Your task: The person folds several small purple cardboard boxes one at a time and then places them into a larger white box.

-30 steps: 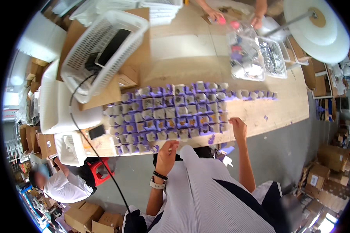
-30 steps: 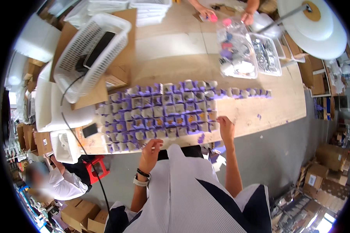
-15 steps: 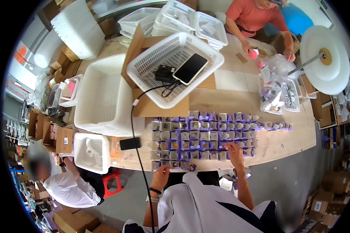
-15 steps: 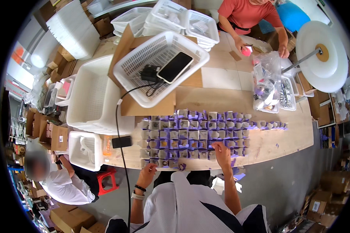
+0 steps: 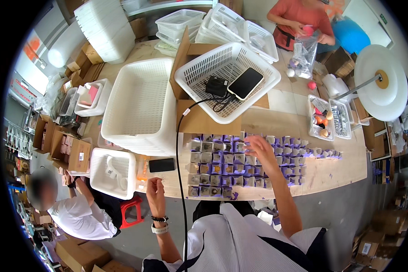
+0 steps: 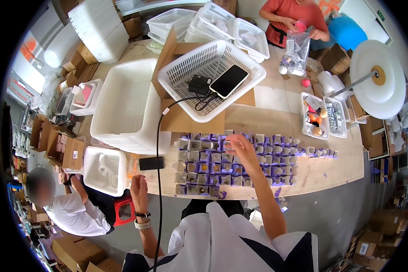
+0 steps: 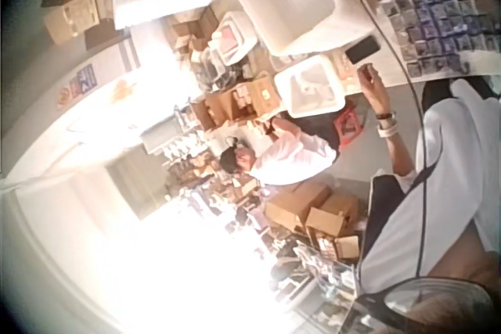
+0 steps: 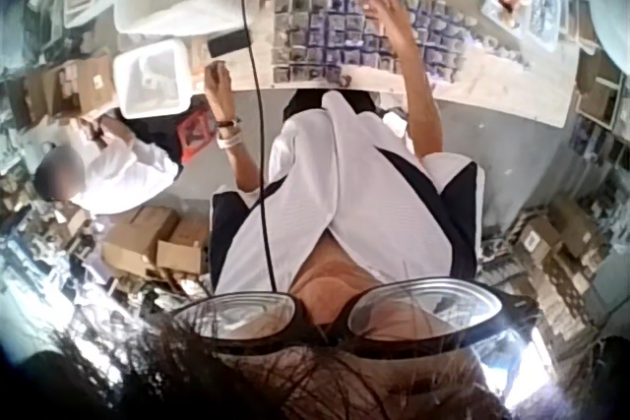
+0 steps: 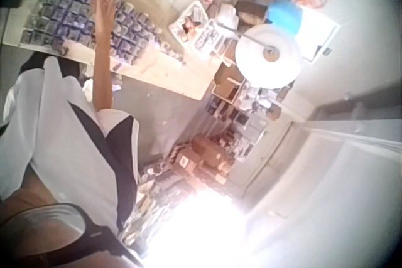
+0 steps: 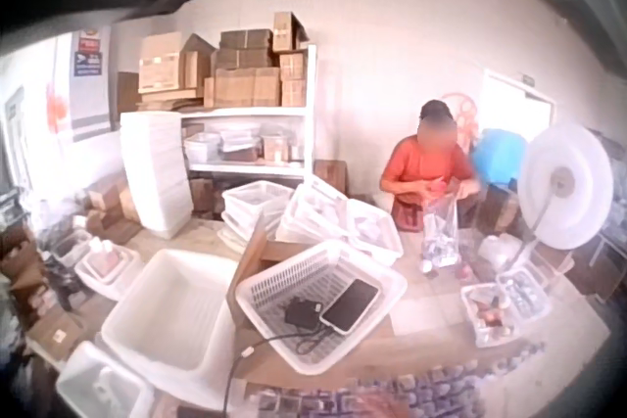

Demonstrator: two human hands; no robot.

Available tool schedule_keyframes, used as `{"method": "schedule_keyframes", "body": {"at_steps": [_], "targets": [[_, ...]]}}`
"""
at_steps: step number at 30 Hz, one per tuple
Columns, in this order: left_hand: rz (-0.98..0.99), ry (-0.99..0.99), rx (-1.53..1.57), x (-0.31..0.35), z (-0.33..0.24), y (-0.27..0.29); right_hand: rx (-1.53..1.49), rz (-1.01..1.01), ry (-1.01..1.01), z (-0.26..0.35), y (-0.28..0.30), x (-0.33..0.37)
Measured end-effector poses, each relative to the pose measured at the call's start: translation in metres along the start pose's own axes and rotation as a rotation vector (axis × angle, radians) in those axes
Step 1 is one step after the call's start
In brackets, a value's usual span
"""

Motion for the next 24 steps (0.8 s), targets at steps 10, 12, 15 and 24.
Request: {"method": "schedule_keyframes", "body": {"at_steps": [10,12,15,24], "targets": [[0.055,-0.984,0.636,0.114,-0.232,0.100,-0.148,-0.021,-0.017,0.038,-0.058,-0.094],[0.145,-1.090,1.013,0.125,-0.278,0.090,-0.178,-0.073,-0.035,0.039,-0.058,-0.092],[-0.064,-1.071,0.949,0.145,-0.272,0.098,-0.172,-0.132,-0.086,0.037,-0.061,-0.094],[-0.166,-1.067,0.919,0.148,-0.266,0.105,-0.028,-0.142,-0.081,0.043,-0.052,-0.108]]}}
Point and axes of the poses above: each hand's wrist, its own x-axis away from the middle knuckle, its own y-axis out of the back of the hand, z = x × y, the point moved 3 cm from there along -x, towards the middle knuckle, and after that the axes turned 6 degrees about -x, right-handed, at the moved point
